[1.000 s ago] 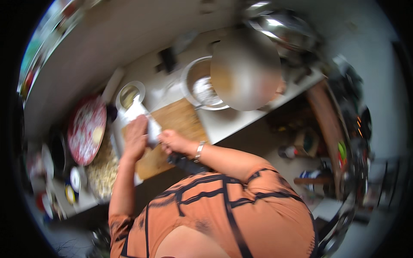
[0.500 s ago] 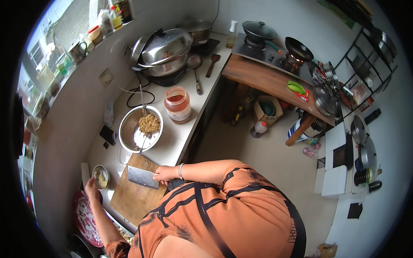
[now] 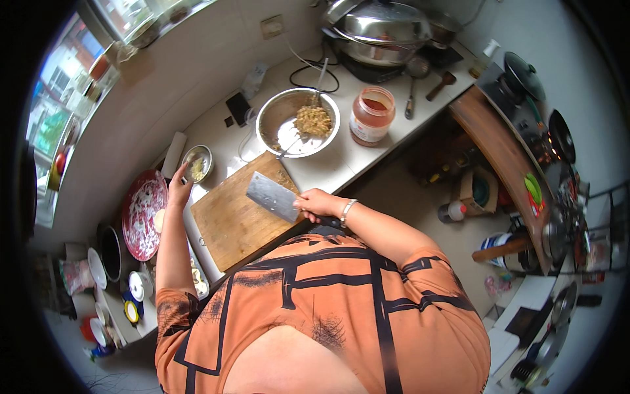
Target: The person pours oil into a pan, chops garlic and green chilies on a cutting board, and adds them to a bowl with red sauce. They also stir a pot of boiling dumplings on the stove.
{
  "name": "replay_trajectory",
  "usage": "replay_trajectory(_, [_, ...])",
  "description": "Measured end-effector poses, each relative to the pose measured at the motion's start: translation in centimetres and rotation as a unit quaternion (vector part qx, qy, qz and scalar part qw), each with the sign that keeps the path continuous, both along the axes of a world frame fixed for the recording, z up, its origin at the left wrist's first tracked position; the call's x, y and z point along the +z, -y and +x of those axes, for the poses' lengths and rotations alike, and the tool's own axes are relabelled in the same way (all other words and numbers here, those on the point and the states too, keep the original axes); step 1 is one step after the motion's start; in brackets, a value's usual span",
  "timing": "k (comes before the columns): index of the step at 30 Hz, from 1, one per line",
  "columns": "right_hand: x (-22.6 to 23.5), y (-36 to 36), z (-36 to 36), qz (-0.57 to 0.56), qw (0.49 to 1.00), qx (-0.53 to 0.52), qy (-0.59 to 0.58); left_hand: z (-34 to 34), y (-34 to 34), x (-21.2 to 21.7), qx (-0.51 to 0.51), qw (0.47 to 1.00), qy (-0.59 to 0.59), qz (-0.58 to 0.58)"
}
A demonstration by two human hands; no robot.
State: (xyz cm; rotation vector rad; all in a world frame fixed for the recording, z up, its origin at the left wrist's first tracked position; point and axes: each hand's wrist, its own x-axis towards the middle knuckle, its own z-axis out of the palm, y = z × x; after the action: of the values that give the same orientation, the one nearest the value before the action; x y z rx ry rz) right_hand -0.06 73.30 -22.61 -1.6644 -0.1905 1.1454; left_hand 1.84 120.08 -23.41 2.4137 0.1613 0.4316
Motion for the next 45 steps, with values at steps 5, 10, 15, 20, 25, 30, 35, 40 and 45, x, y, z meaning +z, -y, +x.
replay_trajectory(5, [0.6,8.4,2.6,-0.001,0.999,0.025,-0.037,-4.0,5.7,0.5,0.061,0.986,-0.012,-0.154])
replay_trajectory(10, [0.1,16.0,7.7,-0.061,0.996,0.034,-0.050,-4.7,19.0,-0.2,0.032,0.935,-0.151,-0.318])
replay_trajectory(15, [-2.2,16.9,13.0,-0.085,0.992,0.087,0.022,-0.7,32.6,0.9,0.060,0.789,-0.177,-0.585])
replay_trajectory(20, [-4.2,14.8,14.1,-0.094,0.888,0.107,0.438,4.6,39.3,0.1,0.132,0.611,-0.139,-0.768])
replay_trajectory(25, [-4.0,14.7,14.0,-0.043,0.850,0.136,0.507,8.6,39.1,-1.6,0.220,0.632,-0.114,-0.734])
replay_trajectory(30, [-3.7,15.7,13.5,-0.015,0.866,0.127,0.484,13.4,34.7,-3.6,0.247,0.679,-0.068,-0.688])
replay_trajectory(35, [-1.8,18.1,11.9,-0.030,0.835,0.109,0.538,16.7,29.5,-5.8,0.257,0.676,-0.021,-0.691])
replay_trajectory(40, [1.8,22.4,11.0,0.001,0.855,0.049,0.516,17.5,25.6,-4.8,0.243,0.661,0.016,-0.710])
replay_trajectory(45, [5.0,26.0,11.6,-0.044,0.914,-0.031,0.403,13.5,27.3,-2.8,0.205,0.712,-0.045,-0.670])
